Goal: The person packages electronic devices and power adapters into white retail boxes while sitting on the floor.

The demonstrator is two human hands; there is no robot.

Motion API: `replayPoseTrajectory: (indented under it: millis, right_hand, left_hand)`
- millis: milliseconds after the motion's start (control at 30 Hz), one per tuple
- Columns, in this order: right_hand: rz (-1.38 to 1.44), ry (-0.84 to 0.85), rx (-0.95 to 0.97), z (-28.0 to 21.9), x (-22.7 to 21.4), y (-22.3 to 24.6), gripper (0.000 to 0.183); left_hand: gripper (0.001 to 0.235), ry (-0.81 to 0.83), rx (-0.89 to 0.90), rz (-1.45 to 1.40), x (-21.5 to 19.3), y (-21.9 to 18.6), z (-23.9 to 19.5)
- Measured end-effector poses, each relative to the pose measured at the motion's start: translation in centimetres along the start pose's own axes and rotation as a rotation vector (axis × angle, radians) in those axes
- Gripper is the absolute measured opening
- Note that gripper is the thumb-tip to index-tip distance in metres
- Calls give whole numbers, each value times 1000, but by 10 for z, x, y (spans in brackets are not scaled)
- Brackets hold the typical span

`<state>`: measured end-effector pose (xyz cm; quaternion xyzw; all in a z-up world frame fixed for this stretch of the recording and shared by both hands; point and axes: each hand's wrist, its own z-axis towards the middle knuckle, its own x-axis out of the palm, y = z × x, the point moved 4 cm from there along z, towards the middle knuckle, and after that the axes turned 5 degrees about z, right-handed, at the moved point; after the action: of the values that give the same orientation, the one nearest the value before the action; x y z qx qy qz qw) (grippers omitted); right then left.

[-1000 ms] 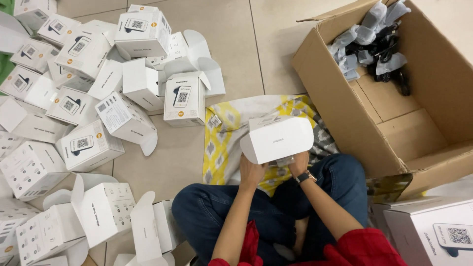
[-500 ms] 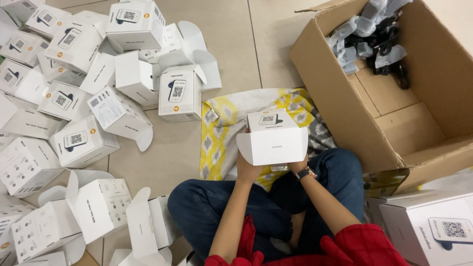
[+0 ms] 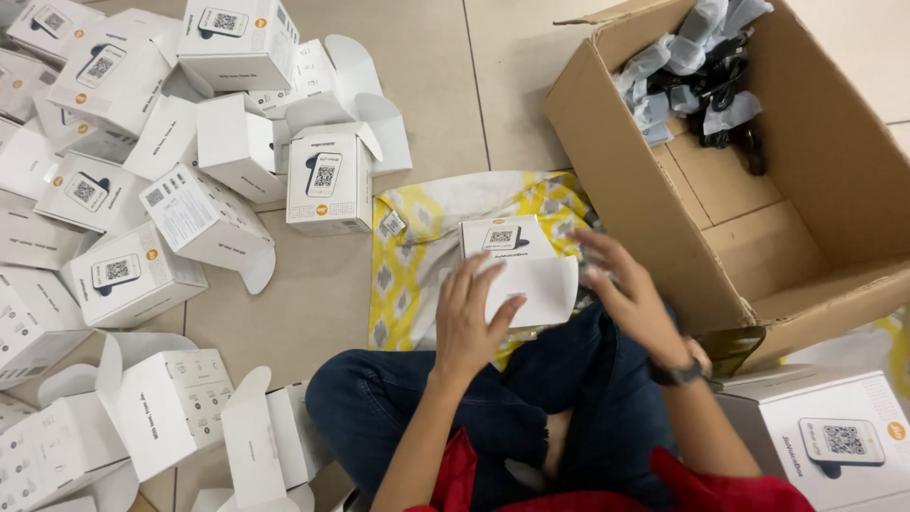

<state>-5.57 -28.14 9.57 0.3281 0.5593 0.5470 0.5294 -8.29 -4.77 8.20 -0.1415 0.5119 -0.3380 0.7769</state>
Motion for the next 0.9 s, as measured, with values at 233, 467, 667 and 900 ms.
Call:
replayPoseTrajectory:
  millis: [233, 467, 667, 900]
  right_hand:
    - [-322, -165, 83, -1, 85, -238, 63]
    - [-259, -251, 329, -13, 81, -234, 60]
    - [-292, -243, 505, -16, 83, -213, 59]
    - [-318, -256, 466, -18, 84, -209, 60]
  left_hand:
    - [112, 106, -305, -36, 128, 101, -47]
    - [125, 118, -691, 11, 113, 91, -43]
    - [94, 138, -820, -326, 151, 124, -76]
    - [71, -35, -519, -223, 176, 149, -94]
